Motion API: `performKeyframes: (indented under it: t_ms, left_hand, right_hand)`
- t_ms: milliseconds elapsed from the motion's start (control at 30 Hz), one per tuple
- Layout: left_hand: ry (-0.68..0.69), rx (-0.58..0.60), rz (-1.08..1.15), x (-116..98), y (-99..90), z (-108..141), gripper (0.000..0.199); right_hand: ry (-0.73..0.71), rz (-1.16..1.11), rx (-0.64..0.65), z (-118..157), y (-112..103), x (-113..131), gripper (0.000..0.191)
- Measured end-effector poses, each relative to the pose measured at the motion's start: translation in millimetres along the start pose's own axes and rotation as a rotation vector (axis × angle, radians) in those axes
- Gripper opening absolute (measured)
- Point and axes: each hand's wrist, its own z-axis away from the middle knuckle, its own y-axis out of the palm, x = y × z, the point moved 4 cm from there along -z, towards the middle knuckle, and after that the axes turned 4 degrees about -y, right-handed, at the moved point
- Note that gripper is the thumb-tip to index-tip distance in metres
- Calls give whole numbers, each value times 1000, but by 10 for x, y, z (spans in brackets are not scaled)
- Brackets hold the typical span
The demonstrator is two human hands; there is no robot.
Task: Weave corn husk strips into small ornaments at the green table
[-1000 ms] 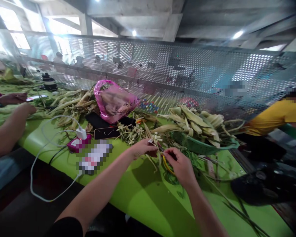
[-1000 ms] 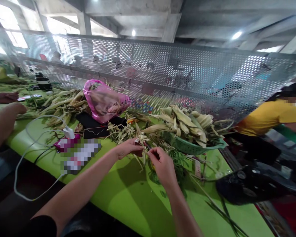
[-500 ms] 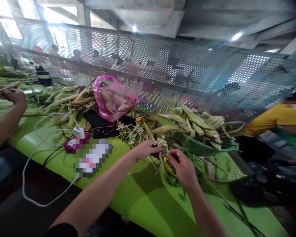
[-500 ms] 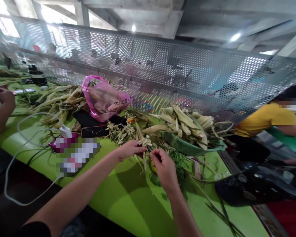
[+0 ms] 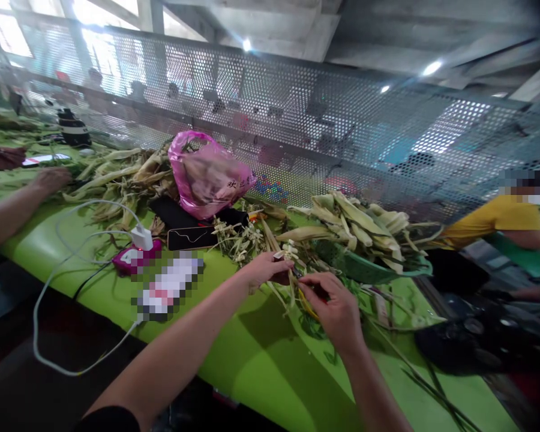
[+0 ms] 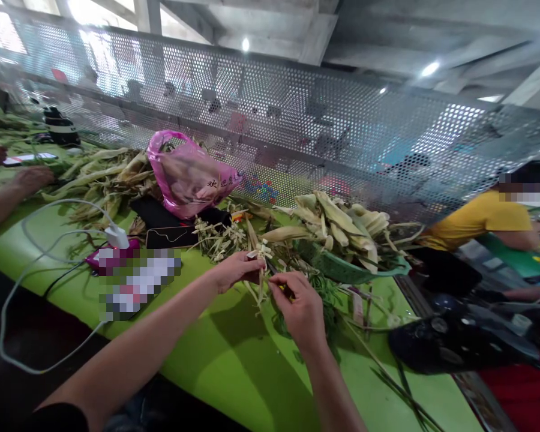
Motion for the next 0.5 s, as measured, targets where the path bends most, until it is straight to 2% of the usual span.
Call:
performKeyframes:
  t_ms: [100,200,333,500]
  left_hand:
    - [-1,-19,16,4,-6,-5,48]
    - [3,-40,38,1,2,2,48]
    - [8,-64,65,2,14,14,46]
    - [20,-49,28,-9,31,28,45]
  right_hand:
    - [15,123,-9,12,2,-19,22]
    - [-42,268,10,20,20,11,29]
    - [-148,430,7,26,46,102,28]
    - [-201,530,-15,54,50,143,14]
